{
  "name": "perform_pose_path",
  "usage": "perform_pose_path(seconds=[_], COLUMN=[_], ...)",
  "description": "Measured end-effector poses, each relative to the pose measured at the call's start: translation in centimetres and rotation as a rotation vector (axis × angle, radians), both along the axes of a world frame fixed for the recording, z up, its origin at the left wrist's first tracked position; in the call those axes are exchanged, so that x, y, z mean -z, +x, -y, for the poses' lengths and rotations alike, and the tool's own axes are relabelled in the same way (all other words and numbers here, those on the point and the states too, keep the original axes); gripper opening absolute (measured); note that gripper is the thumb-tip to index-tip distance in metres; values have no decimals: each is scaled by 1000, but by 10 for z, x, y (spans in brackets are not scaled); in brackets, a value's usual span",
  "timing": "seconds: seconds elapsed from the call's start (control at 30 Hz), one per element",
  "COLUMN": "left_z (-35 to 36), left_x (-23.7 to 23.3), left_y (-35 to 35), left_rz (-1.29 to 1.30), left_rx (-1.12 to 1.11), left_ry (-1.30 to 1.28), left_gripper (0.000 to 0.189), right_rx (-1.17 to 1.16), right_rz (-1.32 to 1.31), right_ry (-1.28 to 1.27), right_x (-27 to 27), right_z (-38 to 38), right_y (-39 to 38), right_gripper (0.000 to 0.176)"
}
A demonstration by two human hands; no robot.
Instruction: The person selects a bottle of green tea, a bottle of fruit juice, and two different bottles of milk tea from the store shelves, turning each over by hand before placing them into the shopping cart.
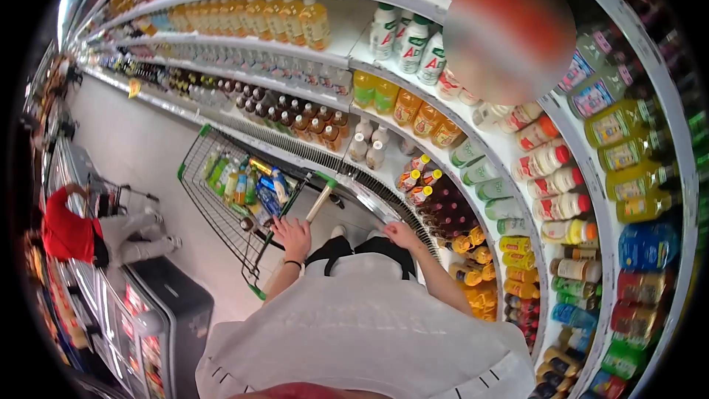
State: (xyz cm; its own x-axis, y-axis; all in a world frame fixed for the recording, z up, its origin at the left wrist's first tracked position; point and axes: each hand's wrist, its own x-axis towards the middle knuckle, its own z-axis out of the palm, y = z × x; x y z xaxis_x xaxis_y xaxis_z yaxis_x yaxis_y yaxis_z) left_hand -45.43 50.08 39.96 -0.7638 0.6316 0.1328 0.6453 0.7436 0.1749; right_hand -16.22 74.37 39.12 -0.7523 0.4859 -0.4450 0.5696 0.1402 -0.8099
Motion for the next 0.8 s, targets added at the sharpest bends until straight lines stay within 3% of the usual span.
perform_pose_path(seconds=[0.07,0.13,0.2,0.27,0.33,0.4,0.43,0.5,0.67,0.8], left_z=[-9,-22,-30,-36,-30,-25,-28,-33,-34,-33], left_x=[12,5,-1,-5,10,24,30,33,33,38], left_y=[-5,-7,-11,-25,-39,-50,-53,-53,-40,-40], left_rz=[27,156,282,697,700,708,781,855,649,628], left_rx=[283,270,247,147,237,309,266,233,206,242], left_ry=[6,-61,-138,-109,-63,-14,-24,-42,20,58], left_gripper=[44,41,39,44,47,51,53,54,54,53], right_rx=[136,341,555,781,847,1076,1257,1224,1108,1232], right_rz=[52,91,367,549,632,712,716,726,877,863], right_ry=[128,13,64,75,-119,40,-38,-69,15,42], right_x=[37,115,106,146,144,157,124,110,100,99], right_z=[26,60,105,154,191,236,247,265,288,286], right_y=[59,126,157,189,199,190,170,156,139,141], right_gripper=[23,27,32,38,45,57,58,55,49,50])
